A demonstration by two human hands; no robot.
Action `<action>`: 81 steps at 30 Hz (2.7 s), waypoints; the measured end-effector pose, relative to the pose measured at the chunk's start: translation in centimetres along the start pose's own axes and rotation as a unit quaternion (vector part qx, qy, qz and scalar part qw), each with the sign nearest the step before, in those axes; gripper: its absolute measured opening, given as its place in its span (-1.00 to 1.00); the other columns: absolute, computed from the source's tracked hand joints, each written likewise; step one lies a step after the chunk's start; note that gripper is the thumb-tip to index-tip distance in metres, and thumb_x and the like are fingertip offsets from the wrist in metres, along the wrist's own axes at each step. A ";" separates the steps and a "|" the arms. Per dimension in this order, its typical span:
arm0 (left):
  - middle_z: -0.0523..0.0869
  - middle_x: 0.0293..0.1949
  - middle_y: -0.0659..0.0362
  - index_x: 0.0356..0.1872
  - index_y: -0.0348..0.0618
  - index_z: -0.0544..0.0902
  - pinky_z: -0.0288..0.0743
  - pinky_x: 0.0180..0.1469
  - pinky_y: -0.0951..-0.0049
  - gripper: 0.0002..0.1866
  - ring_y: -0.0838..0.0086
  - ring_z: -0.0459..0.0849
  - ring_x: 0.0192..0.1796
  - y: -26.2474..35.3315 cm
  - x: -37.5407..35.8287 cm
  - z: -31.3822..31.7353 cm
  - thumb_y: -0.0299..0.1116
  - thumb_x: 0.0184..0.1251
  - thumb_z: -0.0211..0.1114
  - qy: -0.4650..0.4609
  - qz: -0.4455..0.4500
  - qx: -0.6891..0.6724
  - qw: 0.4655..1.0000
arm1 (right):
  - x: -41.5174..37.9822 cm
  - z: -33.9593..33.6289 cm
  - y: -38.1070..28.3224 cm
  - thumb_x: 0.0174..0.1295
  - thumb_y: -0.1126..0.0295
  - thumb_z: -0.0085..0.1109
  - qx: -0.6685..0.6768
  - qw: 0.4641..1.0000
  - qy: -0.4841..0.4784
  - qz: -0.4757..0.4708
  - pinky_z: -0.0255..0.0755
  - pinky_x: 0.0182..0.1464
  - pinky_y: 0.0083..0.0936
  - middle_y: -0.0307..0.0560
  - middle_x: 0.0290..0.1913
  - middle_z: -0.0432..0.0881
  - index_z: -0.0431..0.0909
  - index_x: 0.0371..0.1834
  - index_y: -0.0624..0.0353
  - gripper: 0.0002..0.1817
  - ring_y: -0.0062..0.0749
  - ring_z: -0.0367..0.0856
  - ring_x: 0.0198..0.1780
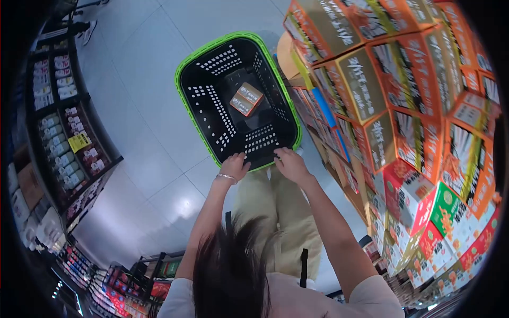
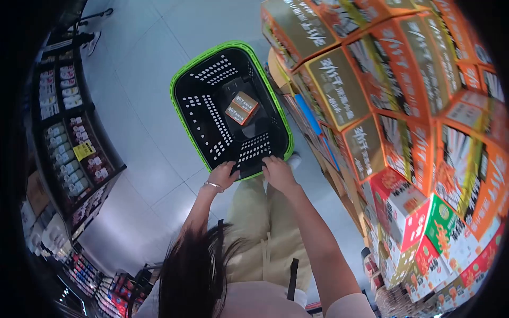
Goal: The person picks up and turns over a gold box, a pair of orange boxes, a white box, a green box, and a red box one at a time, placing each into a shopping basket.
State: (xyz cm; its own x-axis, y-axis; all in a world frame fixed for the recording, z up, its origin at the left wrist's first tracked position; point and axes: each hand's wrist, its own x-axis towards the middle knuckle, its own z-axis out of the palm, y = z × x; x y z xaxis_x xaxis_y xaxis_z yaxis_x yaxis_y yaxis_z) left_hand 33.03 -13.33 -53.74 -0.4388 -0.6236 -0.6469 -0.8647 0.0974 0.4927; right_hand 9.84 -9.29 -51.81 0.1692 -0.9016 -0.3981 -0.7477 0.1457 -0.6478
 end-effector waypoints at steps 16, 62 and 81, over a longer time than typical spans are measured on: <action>0.33 0.26 -0.29 0.34 -0.37 0.17 0.13 0.37 0.23 -0.23 -0.05 0.28 0.34 -14.8 25.8 15.7 0.15 0.39 -0.23 0.148 -0.347 -0.386 0.842 | 27.2 17.5 15.8 0.17 0.28 0.13 0.108 0.964 -0.003 0.242 0.27 0.27 -0.33 0.18 0.23 0.40 0.36 0.20 0.28 -0.47 -0.07 0.41 0.24; 0.58 0.11 0.06 0.23 -0.19 0.41 0.47 0.17 0.30 -0.36 0.34 0.59 0.12 18.2 -17.0 -15.0 0.15 0.45 -0.21 -0.256 0.071 -0.842 0.470 | -22.2 -21.9 -30.2 0.06 0.36 0.21 -0.255 0.884 0.366 -0.139 0.11 0.32 -0.16 -0.22 0.19 0.44 0.45 0.09 -0.08 -0.54 -0.35 0.31 0.24; 0.09 0.43 0.00 0.44 -0.32 -0.01 0.06 0.34 0.30 0.01 0.31 0.16 0.38 48.2 -24.3 -21.1 0.28 0.21 0.12 -0.149 0.575 -0.271 0.758 | -40.6 -33.1 -24.4 0.34 0.52 -0.02 0.462 0.519 0.718 -0.026 0.28 0.19 -0.60 -0.05 0.19 0.43 0.13 0.37 0.40 -0.46 -0.59 0.38 0.16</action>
State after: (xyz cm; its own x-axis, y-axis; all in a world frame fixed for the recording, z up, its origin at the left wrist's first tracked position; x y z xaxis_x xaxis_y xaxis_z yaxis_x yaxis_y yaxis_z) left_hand 7.21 -9.85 -1.94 -0.9314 -0.1574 0.3283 0.3227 0.0607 0.9446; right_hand -0.04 10.25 1.68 -0.9763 -0.1911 0.1012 -0.0261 -0.3604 -0.9324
